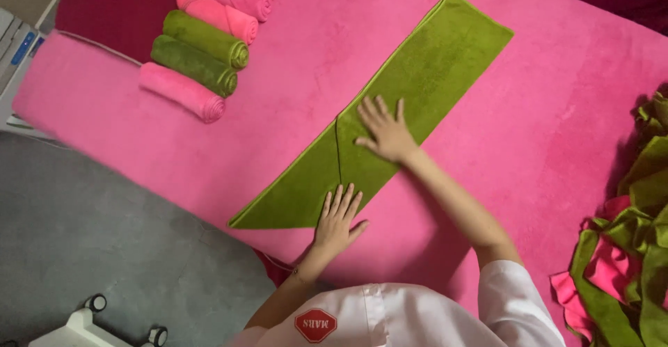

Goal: Folding and rolling a towel into a decorative cylinder on a treatment bed.

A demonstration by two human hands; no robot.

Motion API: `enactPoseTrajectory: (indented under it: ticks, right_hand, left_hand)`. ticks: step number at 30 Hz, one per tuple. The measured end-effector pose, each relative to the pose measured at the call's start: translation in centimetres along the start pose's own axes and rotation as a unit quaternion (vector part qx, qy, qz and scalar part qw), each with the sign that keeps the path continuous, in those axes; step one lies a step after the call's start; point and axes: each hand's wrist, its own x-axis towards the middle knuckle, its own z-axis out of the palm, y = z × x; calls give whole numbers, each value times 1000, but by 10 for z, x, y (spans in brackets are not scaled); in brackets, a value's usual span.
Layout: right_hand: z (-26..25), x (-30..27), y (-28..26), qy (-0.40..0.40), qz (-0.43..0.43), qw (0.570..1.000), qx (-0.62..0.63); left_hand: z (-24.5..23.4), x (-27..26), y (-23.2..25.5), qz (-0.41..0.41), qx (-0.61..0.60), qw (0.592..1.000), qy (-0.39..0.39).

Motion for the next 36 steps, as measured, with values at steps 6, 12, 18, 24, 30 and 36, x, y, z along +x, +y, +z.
enactPoseTrajectory:
  ticks: [6,12,18,24,30,36]
  right_hand:
    - [32,-68,-75,3,-87,996,-20]
    - [60,-129,-139,44,-119,991,-44]
    - [94,-184,-208,54,-153,987,-2]
    - [89,-202,-224,51,-149,985,63]
    - [89,-215,-229,80,-169,979,78]
    - [75,-256,-245,144,-206,942,222]
  left_hand:
    - [-6,-10,-8,-10,-91,988,126]
    - [-10,-9,-27,-55,-247,943,216]
    - [-45,46,-32,-13,-203,973,107]
    - [-45,135,-63,-77,-4,996,-50]
    - [-36,138,-79,-196,60,978,-42]
    - [-40,36,-3,22,100,995,-11]
